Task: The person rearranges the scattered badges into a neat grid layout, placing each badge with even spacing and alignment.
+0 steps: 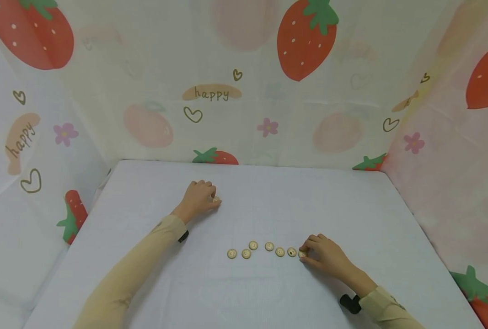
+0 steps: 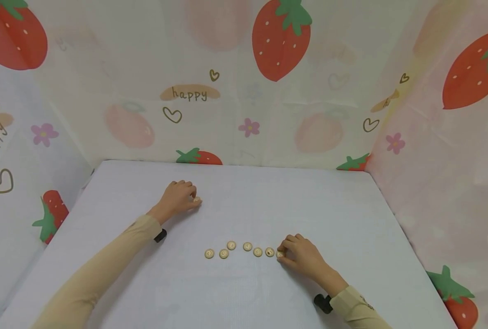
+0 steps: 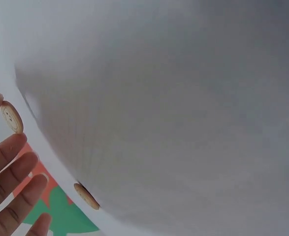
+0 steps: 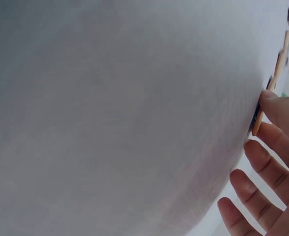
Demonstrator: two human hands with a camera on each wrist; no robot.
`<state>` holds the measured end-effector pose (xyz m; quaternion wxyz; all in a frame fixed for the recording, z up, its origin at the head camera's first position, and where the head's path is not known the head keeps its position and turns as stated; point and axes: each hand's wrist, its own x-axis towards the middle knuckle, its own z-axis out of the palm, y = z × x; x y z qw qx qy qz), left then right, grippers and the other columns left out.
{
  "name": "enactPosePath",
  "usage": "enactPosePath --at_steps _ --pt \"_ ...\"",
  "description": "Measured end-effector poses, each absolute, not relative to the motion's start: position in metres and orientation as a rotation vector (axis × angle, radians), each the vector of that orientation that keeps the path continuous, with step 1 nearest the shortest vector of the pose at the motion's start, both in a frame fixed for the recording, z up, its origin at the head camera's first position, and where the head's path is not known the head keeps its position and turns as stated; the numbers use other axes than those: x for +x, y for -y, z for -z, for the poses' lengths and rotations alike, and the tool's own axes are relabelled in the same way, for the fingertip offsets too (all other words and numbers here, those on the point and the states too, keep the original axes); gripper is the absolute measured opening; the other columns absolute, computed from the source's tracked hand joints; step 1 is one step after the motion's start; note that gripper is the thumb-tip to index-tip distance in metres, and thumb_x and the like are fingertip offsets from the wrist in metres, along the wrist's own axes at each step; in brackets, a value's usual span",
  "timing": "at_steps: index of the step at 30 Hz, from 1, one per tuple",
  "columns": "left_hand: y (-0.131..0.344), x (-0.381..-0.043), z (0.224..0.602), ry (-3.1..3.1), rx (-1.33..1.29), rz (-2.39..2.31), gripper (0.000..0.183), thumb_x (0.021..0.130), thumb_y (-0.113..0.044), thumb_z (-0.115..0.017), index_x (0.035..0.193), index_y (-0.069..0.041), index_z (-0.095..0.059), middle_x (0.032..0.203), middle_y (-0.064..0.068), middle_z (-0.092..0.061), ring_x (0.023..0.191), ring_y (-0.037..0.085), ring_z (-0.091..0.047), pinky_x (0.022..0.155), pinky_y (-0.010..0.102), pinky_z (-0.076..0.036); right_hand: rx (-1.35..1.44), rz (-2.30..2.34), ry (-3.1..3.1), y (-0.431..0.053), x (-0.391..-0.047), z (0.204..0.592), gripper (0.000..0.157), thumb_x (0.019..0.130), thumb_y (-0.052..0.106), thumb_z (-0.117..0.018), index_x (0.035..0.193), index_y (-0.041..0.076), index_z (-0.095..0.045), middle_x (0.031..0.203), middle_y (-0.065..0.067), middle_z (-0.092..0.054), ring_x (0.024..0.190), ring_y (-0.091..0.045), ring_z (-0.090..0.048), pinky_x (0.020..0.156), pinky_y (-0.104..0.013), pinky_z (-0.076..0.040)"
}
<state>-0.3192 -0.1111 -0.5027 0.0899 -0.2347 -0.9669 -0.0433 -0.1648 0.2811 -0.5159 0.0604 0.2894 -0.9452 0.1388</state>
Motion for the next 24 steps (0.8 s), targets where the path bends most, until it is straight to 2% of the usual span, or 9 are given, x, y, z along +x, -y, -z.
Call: enactPosePath --at_steps 15,24 --pt "0.103 -0.336 0.505 2.850 -0.545 0.153 0.023 0.076 -0.029 -0.061 0.067 -0.008 -0.062 0.073 0.005 -0.060 0.070 0.025 -0.054 0.071 0.044 -0.043 0.878 -0.428 2.856 -0.282 -0.164 0.516 0.019 0.078 0.031 -0.073 0.090 0.018 -0.067 0.089 0.011 -0.061 0.082 -0.007 -0.051 0.071 -0.029 -0.047" --pt "0.099 -0.344 0.507 2.938 -0.437 0.096 0.030 0.076 -0.032 -0.059 0.057 -0.008 -0.056 0.070 0.007 -0.056 0.071 0.026 -0.052 0.072 0.045 -0.041 0.882 -0.426 2.856 -0.282 -0.164 0.515 0.018 0.078 0.031 -0.073 0.090 0.018 -0.067 0.089 0.011 -0.061 0.083 -0.007 -0.051 0.072 -0.029 -0.047"
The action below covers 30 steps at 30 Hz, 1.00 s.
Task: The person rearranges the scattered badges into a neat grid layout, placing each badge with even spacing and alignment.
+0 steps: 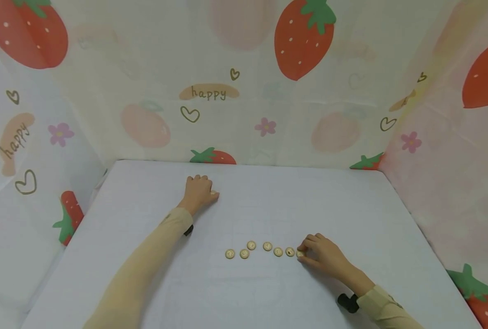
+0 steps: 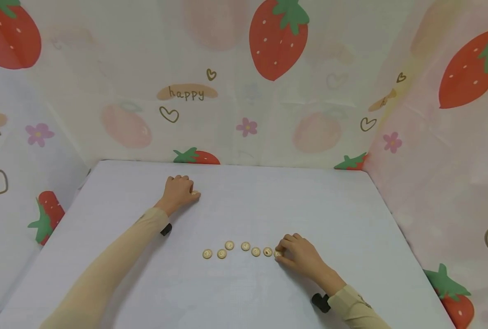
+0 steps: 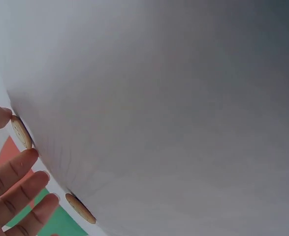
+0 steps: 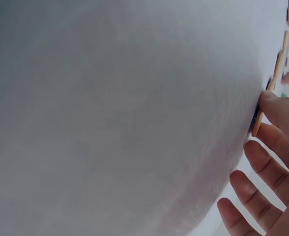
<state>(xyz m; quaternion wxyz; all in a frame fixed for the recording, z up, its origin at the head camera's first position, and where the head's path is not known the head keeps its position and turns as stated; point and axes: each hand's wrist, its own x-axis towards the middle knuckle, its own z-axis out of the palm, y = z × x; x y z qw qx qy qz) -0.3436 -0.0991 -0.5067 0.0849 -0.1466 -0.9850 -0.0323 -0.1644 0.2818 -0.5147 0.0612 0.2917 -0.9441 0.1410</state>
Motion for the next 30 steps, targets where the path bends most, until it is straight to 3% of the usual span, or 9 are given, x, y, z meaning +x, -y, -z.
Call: enactPosePath --at_steps 11,21,30 --pt "0.100 -0.342 0.500 2.970 -0.432 0.078 0.039 0.081 -0.044 -0.061 0.065 -0.009 -0.062 0.074 0.006 -0.058 0.076 0.027 -0.056 0.076 0.046 -0.043 0.871 -0.428 2.867 -0.280 -0.164 0.514 0.018 0.078 0.032 -0.072 0.089 0.018 -0.067 0.089 0.011 -0.061 0.082 -0.007 -0.051 0.072 -0.029 -0.047" --pt "0.111 -0.341 0.495 3.030 -0.544 0.194 0.032 0.087 -0.039 -0.060 0.101 -0.011 -0.068 0.101 0.008 -0.064 0.096 0.030 -0.056 0.089 0.052 -0.039 0.861 -0.418 2.869 -0.281 -0.164 0.514 0.018 0.078 0.031 -0.073 0.089 0.018 -0.067 0.088 0.012 -0.061 0.082 -0.007 -0.051 0.072 -0.029 -0.047" --pt "0.116 -0.337 0.496 3.042 -0.655 0.172 0.028 0.090 -0.034 -0.057 0.105 -0.013 -0.068 0.108 0.009 -0.064 0.100 0.031 -0.055 0.089 0.053 -0.040 0.864 -0.435 2.872 -0.280 -0.163 0.514 0.019 0.078 0.030 -0.073 0.089 0.017 -0.067 0.088 0.012 -0.061 0.082 -0.008 -0.051 0.072 -0.030 -0.047"
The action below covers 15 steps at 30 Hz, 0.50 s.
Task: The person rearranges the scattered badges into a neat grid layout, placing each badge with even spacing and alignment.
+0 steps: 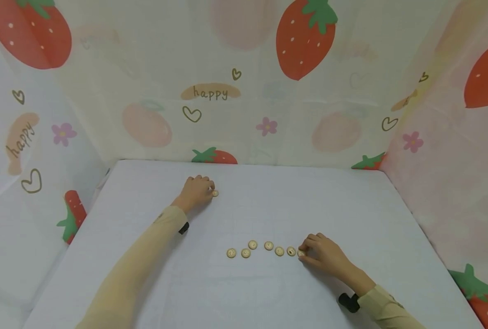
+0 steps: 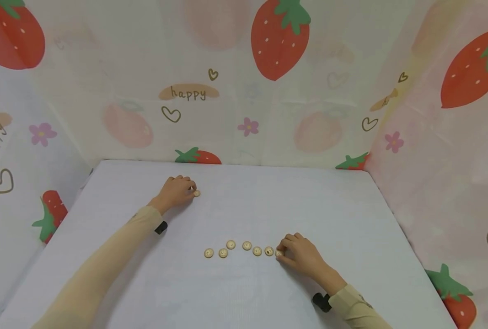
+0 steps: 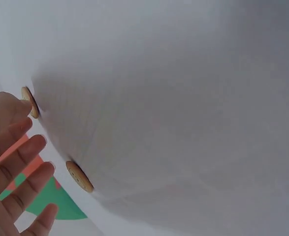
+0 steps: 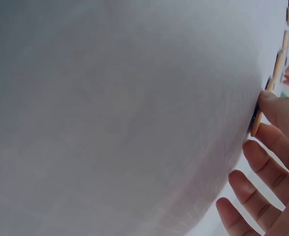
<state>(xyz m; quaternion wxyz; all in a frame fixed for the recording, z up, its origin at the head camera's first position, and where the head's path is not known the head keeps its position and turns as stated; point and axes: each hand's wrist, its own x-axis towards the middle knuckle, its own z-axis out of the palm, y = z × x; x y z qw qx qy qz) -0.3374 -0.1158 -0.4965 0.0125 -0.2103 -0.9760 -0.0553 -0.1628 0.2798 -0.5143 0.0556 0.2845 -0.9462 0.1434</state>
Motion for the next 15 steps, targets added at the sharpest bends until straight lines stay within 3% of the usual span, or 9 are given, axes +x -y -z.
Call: enactPosePath --at_steps 15 --pt "0.1103 -0.3377 0.5015 3.011 -0.633 0.176 0.025 0.088 -0.035 -0.060 0.100 -0.015 -0.069 0.104 0.007 -0.064 0.099 0.029 -0.055 0.090 0.053 -0.040 0.866 -0.429 2.873 -0.2806 -0.1624 0.5139 0.019 0.077 0.031 -0.073 0.089 0.018 -0.067 0.088 0.012 -0.060 0.081 -0.006 -0.050 0.071 -0.028 -0.047"
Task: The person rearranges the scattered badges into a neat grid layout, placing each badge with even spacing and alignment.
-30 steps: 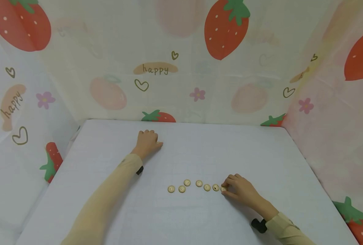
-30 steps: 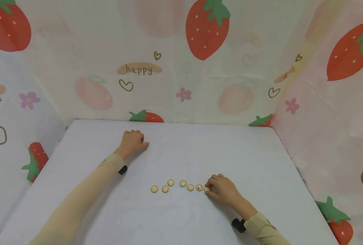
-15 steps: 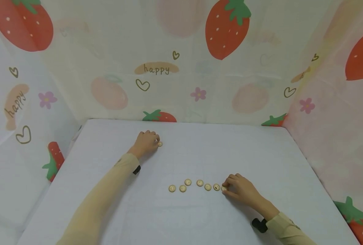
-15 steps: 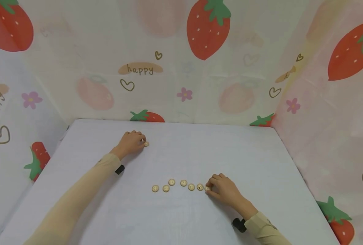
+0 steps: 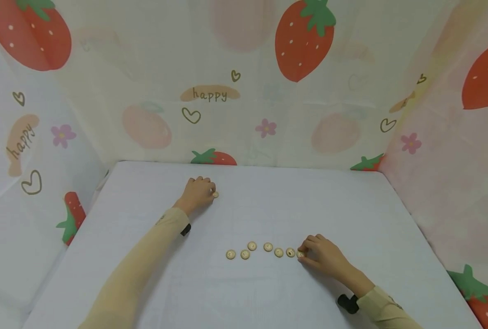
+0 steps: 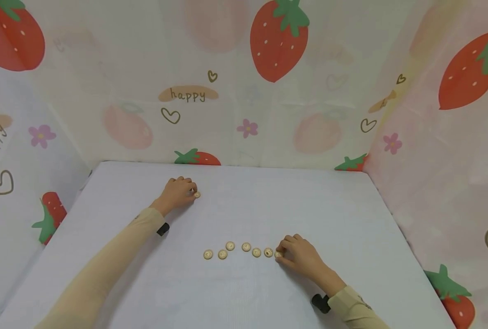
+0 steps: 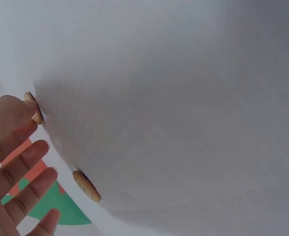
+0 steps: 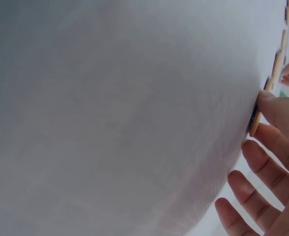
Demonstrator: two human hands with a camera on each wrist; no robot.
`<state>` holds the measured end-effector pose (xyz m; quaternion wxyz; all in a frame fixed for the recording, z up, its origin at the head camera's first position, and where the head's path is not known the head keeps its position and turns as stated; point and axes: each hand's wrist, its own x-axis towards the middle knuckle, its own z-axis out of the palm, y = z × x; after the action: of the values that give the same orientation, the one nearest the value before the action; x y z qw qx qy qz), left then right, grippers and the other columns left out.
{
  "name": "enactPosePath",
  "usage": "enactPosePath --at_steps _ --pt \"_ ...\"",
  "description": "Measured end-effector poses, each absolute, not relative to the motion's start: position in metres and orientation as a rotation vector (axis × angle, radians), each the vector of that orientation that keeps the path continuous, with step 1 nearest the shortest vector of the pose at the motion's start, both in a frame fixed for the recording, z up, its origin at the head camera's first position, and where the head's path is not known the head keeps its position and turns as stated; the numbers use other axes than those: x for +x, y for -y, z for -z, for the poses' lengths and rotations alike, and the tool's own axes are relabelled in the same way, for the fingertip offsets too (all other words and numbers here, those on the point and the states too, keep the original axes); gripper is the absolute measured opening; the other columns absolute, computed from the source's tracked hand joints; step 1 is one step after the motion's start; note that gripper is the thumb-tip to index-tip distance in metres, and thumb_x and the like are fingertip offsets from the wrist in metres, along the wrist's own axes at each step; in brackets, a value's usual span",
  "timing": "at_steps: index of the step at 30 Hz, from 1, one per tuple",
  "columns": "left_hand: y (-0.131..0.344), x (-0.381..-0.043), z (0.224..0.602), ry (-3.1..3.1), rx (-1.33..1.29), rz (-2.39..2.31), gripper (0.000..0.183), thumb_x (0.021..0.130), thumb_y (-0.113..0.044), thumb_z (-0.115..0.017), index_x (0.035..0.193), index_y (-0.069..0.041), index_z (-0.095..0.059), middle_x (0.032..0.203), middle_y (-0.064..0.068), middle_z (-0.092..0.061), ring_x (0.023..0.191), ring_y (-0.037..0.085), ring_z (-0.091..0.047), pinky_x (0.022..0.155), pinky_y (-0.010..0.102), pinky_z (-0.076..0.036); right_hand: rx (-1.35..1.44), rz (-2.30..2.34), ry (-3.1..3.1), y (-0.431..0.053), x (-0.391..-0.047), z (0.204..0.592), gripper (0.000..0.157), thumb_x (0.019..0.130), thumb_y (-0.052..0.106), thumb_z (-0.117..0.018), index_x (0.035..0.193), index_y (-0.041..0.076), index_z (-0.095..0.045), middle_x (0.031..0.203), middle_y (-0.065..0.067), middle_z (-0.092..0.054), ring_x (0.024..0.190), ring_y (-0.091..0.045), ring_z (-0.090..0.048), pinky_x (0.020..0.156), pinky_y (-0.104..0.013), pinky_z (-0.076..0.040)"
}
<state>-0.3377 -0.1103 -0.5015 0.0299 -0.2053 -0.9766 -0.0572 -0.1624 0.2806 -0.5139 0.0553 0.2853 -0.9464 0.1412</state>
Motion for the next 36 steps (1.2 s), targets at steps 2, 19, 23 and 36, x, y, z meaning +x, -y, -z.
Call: enactPosePath --at_steps 2,19,23,36 --pt "0.111 -0.337 0.501 3.006 -0.634 0.169 0.025 0.088 -0.035 -0.060 0.100 -0.015 -0.069 0.104 0.007 -0.064 0.099 0.030 -0.056 0.089 0.053 -0.040 0.860 -0.426 2.881 -0.280 -0.162 0.514 0.020 0.077 0.032 -0.073 0.090 0.018 -0.067 0.088 0.012 -0.060 0.081 -0.007 -0.050 0.071 -0.028 -0.047" --pt "0.109 -0.322 0.495 2.971 -0.685 0.167 0.019 0.085 -0.026 -0.062 0.101 -0.018 -0.068 0.105 0.002 -0.063 0.099 0.026 -0.054 0.090 0.050 -0.040 0.859 -0.444 2.877 -0.278 -0.160 0.510 0.019 0.078 0.030 -0.073 0.090 0.016 -0.067 0.088 0.010 -0.062 0.082 -0.008 -0.051 0.071 -0.029 -0.047" --pt "0.110 -0.316 0.494 2.967 -0.728 0.139 0.020 0.083 -0.027 -0.064 0.102 -0.019 -0.068 0.104 0.001 -0.062 0.099 0.026 -0.054 0.089 0.049 -0.041 0.864 -0.445 2.881 -0.278 -0.161 0.509 0.019 0.078 0.030 -0.073 0.090 0.016 -0.067 0.088 0.009 -0.062 0.083 -0.009 -0.051 0.072 -0.030 -0.047" --pt "0.113 -0.286 0.492 2.814 -0.885 0.121 0.018 0.083 -0.029 -0.066 0.098 -0.019 -0.066 0.105 0.002 -0.064 0.094 0.025 -0.056 0.081 0.046 -0.045 0.853 -0.444 2.874 -0.278 -0.160 0.511 0.018 0.077 0.028 -0.074 0.088 0.017 -0.067 0.087 0.011 -0.062 0.082 -0.009 -0.051 0.072 -0.031 -0.047"
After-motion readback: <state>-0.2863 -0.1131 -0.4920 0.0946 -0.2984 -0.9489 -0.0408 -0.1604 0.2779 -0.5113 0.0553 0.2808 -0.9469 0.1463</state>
